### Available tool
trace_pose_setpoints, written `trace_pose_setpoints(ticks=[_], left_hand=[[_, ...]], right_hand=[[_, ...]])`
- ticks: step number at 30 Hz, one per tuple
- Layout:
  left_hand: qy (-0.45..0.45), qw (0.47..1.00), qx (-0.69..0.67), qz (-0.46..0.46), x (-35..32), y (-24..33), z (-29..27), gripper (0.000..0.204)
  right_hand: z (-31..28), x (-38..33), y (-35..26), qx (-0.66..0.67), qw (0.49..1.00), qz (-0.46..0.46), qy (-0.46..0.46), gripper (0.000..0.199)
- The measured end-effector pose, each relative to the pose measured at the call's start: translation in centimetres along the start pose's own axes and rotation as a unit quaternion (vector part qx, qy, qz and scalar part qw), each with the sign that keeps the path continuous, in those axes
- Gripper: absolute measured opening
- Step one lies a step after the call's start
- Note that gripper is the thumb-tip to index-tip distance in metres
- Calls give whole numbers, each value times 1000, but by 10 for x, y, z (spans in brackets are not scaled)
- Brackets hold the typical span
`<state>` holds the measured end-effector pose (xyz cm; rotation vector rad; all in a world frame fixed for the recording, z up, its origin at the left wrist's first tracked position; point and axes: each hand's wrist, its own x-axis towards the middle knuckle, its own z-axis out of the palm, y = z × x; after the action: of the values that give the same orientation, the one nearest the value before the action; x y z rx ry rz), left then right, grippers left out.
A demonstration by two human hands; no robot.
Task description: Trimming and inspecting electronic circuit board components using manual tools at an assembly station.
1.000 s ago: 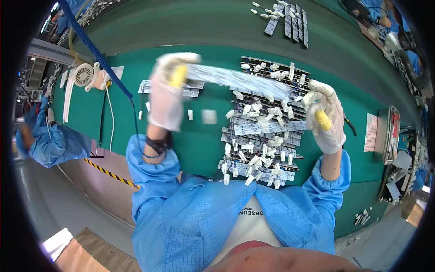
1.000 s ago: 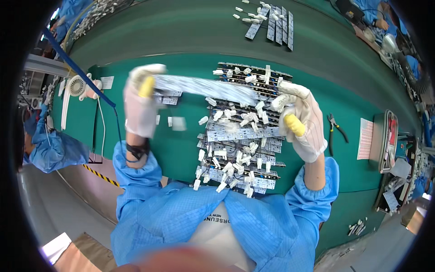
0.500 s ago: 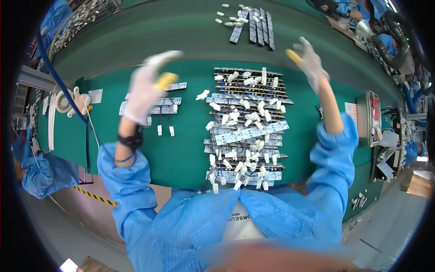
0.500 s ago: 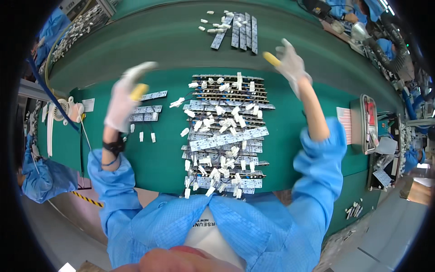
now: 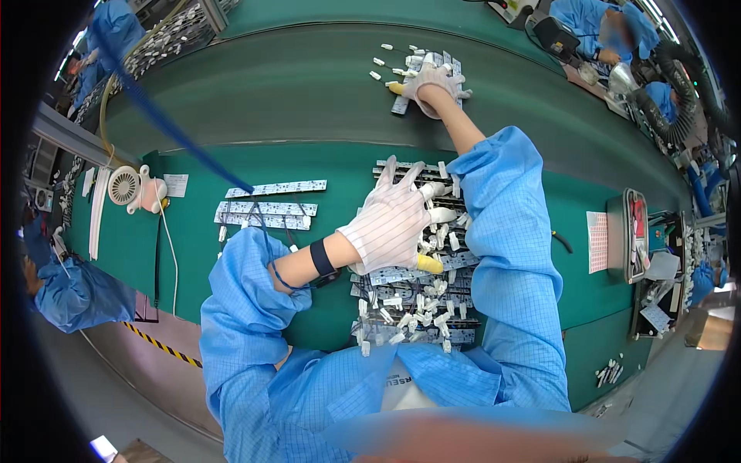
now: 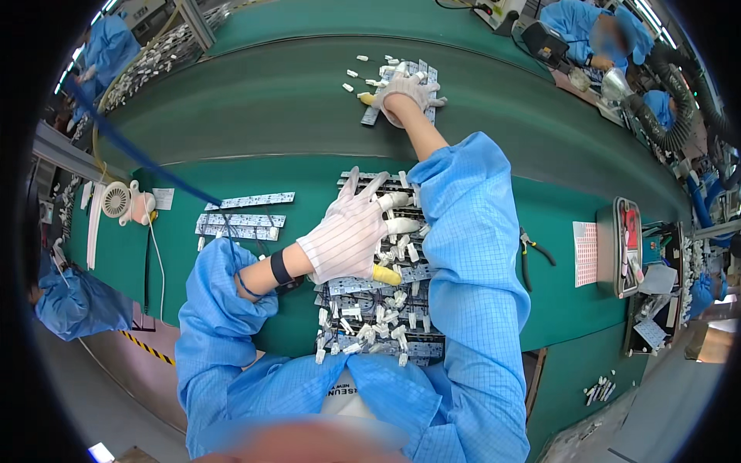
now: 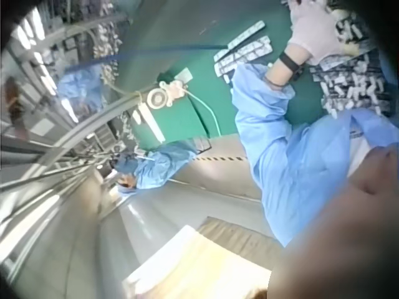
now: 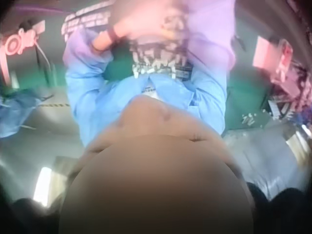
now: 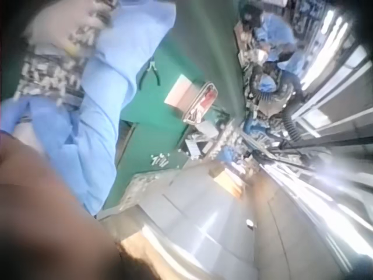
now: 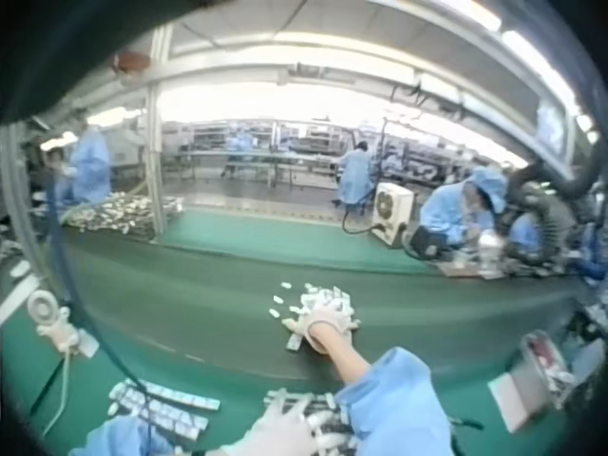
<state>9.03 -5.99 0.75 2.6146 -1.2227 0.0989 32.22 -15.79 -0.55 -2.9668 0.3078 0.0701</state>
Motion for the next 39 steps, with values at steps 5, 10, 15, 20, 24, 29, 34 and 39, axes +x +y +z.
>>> trace_pose_setpoints(ticks=[5,10,15,20,24,29,34,39], left_hand=[[40,999,-20,21,9,3,-1,72],[-7,1000,0,1,4,-3,-6,78],[71,996,-55,-13,2,-15,-16,72],[137,987,-57,-54,13,-16,-23,66],[42,990,-105,-79,15,0,-18,70],[104,976,-136,-137,13,1,-20,74],[228,962,-69,-131,30,-45,29,53],[120,931,-241,-248,29,-37,8,38]], right_hand=[[28,62,40,-64,993,-99,-27,73],[22,24,37,-95,972,-205,68,50],[14,25,45,-59,964,-258,27,51],[22,38,55,6,950,-310,32,85],[26,37,49,16,952,-303,21,76],[24,26,52,-96,936,-334,53,50],[24,26,68,0,933,-359,33,57],[11,13,89,115,929,-352,-15,62]])
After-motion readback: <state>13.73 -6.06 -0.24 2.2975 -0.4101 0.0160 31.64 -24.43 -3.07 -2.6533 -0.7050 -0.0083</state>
